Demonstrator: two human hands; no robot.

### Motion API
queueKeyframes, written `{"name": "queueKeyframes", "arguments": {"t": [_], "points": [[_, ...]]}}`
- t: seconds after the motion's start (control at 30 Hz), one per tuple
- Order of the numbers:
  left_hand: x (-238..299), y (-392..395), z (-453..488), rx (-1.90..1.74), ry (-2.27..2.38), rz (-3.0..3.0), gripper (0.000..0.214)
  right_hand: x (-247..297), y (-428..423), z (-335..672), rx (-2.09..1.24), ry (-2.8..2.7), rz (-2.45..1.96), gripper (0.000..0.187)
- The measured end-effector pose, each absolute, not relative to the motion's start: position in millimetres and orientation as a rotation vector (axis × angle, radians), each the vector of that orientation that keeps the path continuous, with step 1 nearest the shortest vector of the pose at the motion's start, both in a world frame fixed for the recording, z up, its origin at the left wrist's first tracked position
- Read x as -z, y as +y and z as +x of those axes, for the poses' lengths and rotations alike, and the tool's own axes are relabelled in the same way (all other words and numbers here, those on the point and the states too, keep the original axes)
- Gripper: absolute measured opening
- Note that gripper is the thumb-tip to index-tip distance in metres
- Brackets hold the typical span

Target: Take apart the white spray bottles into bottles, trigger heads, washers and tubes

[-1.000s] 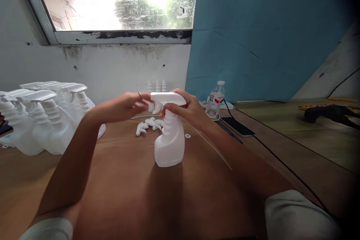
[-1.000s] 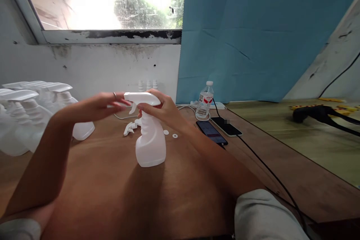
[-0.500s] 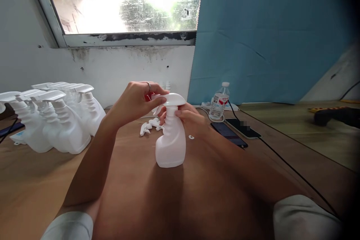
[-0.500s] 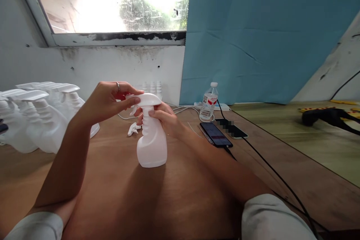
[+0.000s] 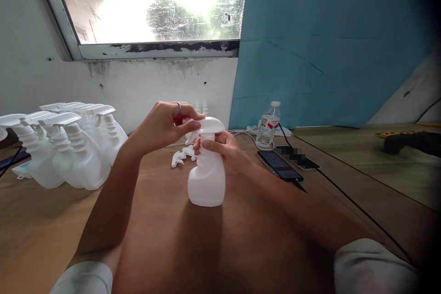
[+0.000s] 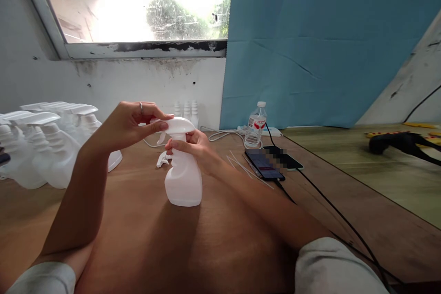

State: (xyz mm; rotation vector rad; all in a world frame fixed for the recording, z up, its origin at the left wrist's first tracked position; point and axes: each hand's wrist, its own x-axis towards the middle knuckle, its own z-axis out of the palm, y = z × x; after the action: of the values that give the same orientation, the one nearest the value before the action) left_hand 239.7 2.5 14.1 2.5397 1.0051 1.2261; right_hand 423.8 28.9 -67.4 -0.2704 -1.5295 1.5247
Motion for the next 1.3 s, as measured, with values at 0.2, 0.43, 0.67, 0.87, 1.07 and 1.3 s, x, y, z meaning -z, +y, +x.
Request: {"name": "queueKeyframes", "arguments": {"t": [0.2,0.43,0.67,0.87,1.07,1.3], "points": [[-14.7,3.0,237.0,-1.194,1.013,2.523,0.015,65.7,26.1,420.4,-1.534,-1.53,-0.217,0.025],[-14.7,4.6,234.4,-1.177,1.016,2.531,0.016,64.5,25.2,418.8,-1.549,-1.509,-0.199,0.027],[-15.0,5.7,233.1,-1.158,1.003,2.52,0.018,62.5,25.3,417.6,-1.491,-1.566,-0.297,0.028],[-16.3,2.5,231.2,-1.141,1.021,2.537,0.018,64.5,26.7,416.7,-1.572,-1.536,-0.238,0.027],[-16.5,0.5,230.5,-1.122,1.036,2.562,0.019,64.7,26.3,417.5,-1.617,-1.508,-0.185,0.031],[-17.1,0.0,230.2,-1.123,1.041,2.57,0.017,64.3,25.9,415.3,-1.553,-1.545,-0.285,0.028]]}}
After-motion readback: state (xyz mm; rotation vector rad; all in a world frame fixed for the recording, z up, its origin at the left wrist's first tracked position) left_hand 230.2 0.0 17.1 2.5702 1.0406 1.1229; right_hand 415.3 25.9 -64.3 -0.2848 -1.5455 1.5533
